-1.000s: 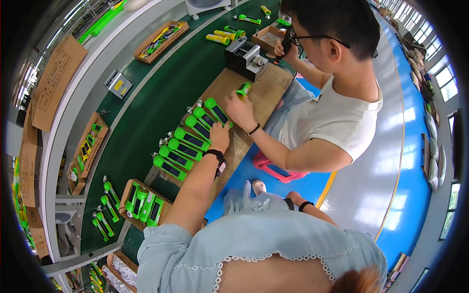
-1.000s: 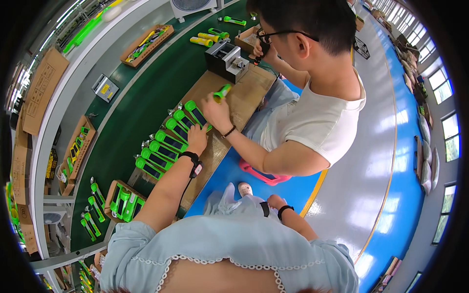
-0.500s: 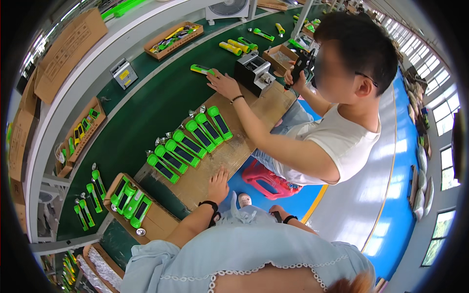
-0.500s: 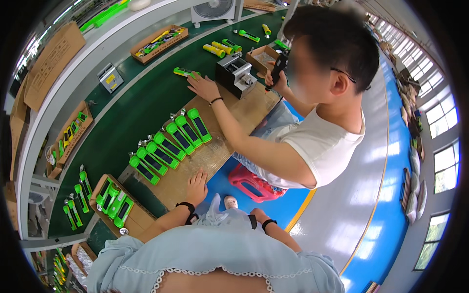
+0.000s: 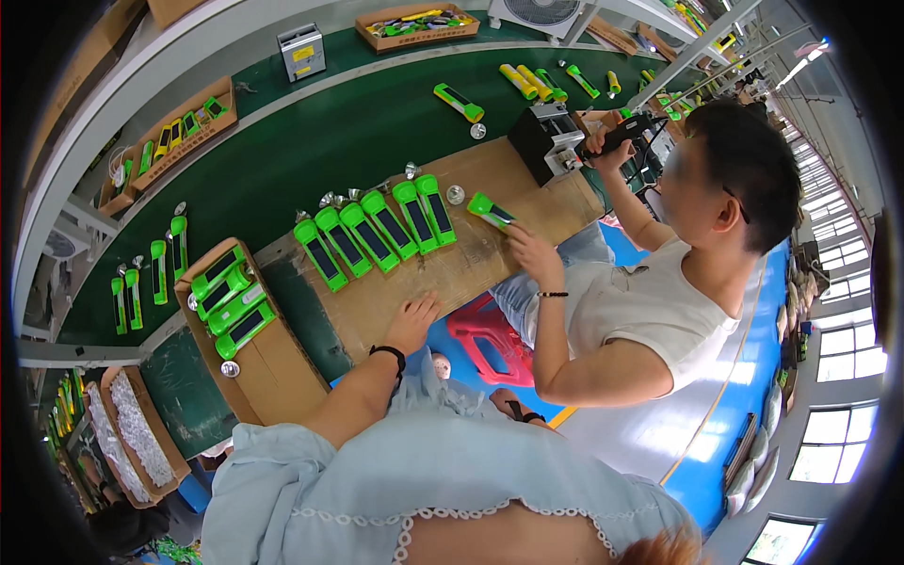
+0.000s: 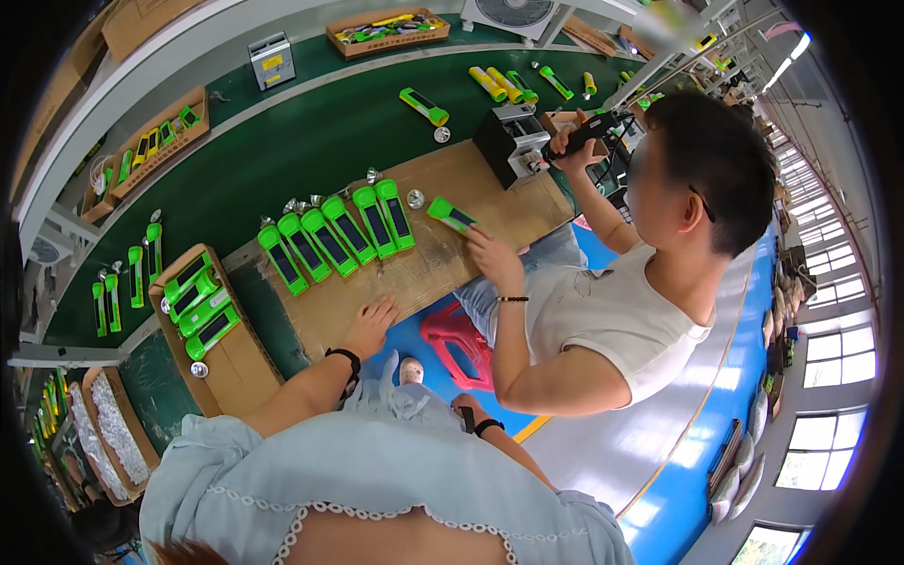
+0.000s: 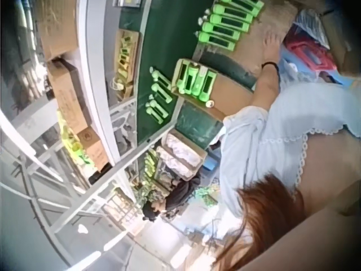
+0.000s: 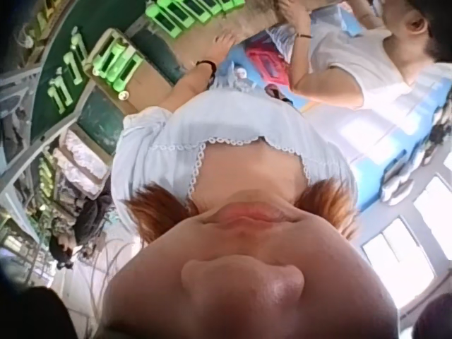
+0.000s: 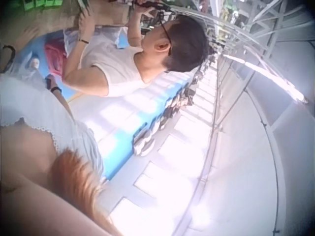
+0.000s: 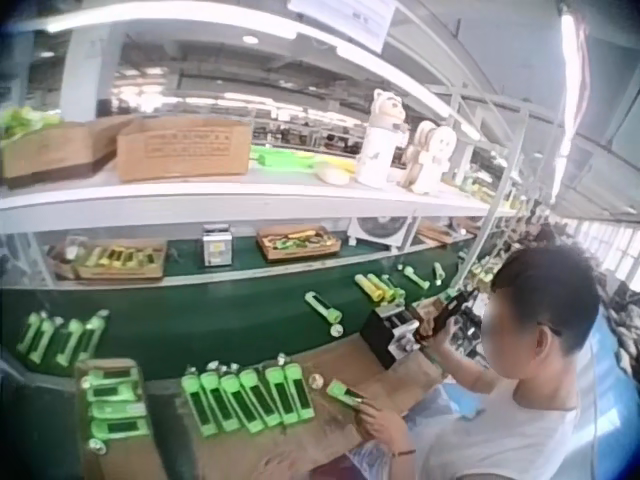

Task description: Assembling and testing flashlight components on a production line.

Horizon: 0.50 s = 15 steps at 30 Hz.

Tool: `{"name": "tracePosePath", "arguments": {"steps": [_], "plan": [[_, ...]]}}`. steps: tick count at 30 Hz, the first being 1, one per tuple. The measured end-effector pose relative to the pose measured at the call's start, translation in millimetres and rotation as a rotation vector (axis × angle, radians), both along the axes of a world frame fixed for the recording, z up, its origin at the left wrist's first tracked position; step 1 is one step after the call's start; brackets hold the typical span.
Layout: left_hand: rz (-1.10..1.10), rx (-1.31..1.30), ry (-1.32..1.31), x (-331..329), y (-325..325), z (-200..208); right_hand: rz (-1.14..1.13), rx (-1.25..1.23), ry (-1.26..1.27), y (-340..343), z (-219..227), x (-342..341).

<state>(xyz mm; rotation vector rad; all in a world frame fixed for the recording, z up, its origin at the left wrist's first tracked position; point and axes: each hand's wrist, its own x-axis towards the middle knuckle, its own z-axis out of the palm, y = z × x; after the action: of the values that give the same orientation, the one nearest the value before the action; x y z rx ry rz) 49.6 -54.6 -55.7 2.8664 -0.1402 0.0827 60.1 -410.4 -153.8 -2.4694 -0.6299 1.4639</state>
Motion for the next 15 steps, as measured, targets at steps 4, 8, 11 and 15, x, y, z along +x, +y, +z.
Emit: {"name": "tracePosePath", "arguments": {"steps": [4, 8, 11, 15], "plan": [[-0.013, -0.135, -0.039, -2, 2, 0, -0.086, 0.018, 0.025, 6, 3, 7], [0.074, -0.215, -0.074, -22, 10, -18, -0.190, 0.032, 0.044, 16, 10, 11], [0.193, -0.305, -0.115, -46, 25, -5, -0.279, 0.046, 0.056, 22, 12, 13], [0.341, -0.222, -0.130, -80, 47, 6, -0.348, 0.079, 0.080, 42, 17, 13]]}}
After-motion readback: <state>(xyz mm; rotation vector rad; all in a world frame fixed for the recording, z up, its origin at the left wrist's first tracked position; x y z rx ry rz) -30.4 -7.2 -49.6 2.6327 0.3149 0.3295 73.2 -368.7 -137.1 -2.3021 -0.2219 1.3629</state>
